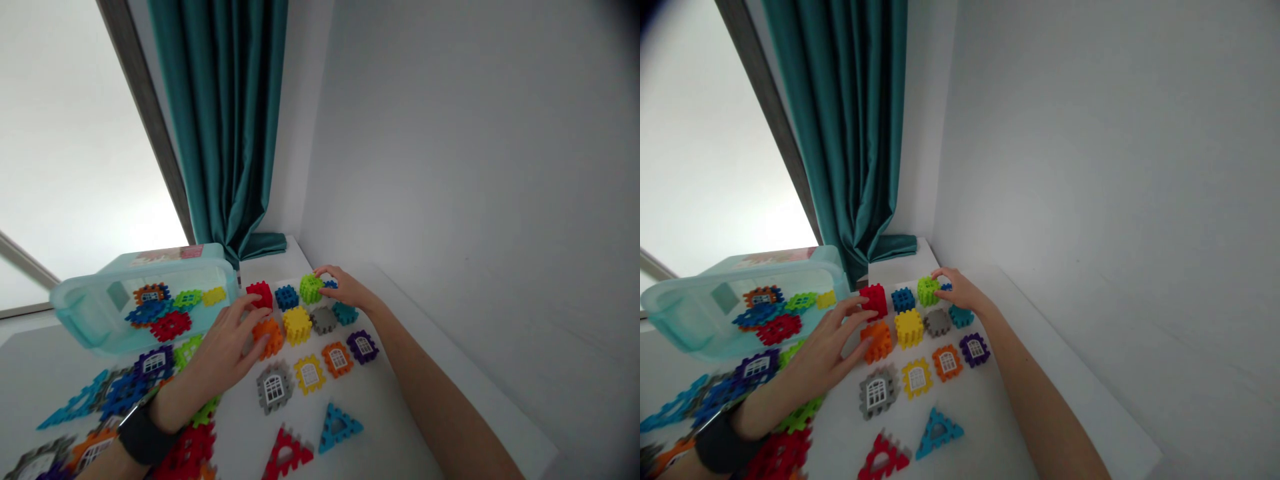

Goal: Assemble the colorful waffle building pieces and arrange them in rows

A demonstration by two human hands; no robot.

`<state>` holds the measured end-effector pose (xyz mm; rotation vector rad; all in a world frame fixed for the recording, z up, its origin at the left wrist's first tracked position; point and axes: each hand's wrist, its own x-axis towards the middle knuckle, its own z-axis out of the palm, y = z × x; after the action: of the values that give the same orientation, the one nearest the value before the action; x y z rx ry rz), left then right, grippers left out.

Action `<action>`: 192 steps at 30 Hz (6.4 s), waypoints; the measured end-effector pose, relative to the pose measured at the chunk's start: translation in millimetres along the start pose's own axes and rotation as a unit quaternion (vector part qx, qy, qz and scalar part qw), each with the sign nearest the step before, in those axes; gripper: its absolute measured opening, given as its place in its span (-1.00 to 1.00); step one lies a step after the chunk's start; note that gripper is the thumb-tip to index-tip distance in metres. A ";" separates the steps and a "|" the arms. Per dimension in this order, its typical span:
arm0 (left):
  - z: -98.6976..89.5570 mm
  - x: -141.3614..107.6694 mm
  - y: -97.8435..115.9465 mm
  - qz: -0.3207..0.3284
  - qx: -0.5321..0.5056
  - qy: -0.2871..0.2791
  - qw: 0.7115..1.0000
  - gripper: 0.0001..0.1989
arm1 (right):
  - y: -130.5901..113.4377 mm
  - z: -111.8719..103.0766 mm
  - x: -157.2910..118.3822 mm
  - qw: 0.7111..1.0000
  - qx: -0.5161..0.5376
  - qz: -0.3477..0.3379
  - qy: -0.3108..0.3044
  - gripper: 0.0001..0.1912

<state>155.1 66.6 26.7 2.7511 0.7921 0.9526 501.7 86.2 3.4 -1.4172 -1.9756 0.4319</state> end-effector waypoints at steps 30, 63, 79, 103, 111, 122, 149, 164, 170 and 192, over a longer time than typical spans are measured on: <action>-4.2 1.7 4.5 0.021 0.024 -0.058 0.998 -0.69 | 3.9 3.3 1.9 0.998 0.045 0.026 -0.043 -0.69; -14.2 5.7 -1.5 0.027 0.061 -0.091 0.994 -0.76 | -87.7 7.7 4.0 0.993 -0.058 -0.093 -0.036 -0.74; -77.2 -30.1 -22.3 -0.028 0.088 -0.074 0.993 -0.81 | -182.0 56.3 -1.0 0.981 -0.032 -0.159 -0.106 -0.77; -119.8 -183.2 -60.1 -0.200 0.108 -0.024 0.973 -0.71 | -266.9 206.6 20.5 0.952 -0.153 -0.204 -0.169 -0.69; -111.3 -188.9 -58.1 -0.204 0.099 -0.026 0.974 -0.63 | -266.1 227.3 23.5 0.957 -0.199 -0.147 -0.150 -0.72; -111.3 -183.3 -55.4 -0.222 0.072 0.021 0.972 -0.74 | -264.8 220.4 23.3 0.971 -0.170 -0.135 -0.098 -0.79; -90.4 -159.6 -3.8 -0.425 -0.617 0.153 0.644 -0.57 | -275.2 193.7 -52.3 0.938 0.344 0.030 -0.019 -0.64; -90.1 -159.9 0.0 -0.412 -0.590 0.132 0.681 -0.58 | -257.2 185.6 -56.2 0.970 0.027 -0.221 0.101 -0.73; -90.0 -160.8 -3.3 -0.318 -0.381 0.110 0.861 -0.72 | -250.9 186.1 -53.8 0.965 0.016 -0.232 0.122 -0.79; -105.2 -159.1 -2.4 -0.203 -0.193 0.046 0.959 -0.78 | -251.8 183.5 -53.2 0.975 0.107 -0.167 0.101 -0.79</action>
<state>-15.3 -18.9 23.5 2.1180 1.0092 1.0195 209.2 -33.6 5.7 -0.9346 -1.8895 0.3209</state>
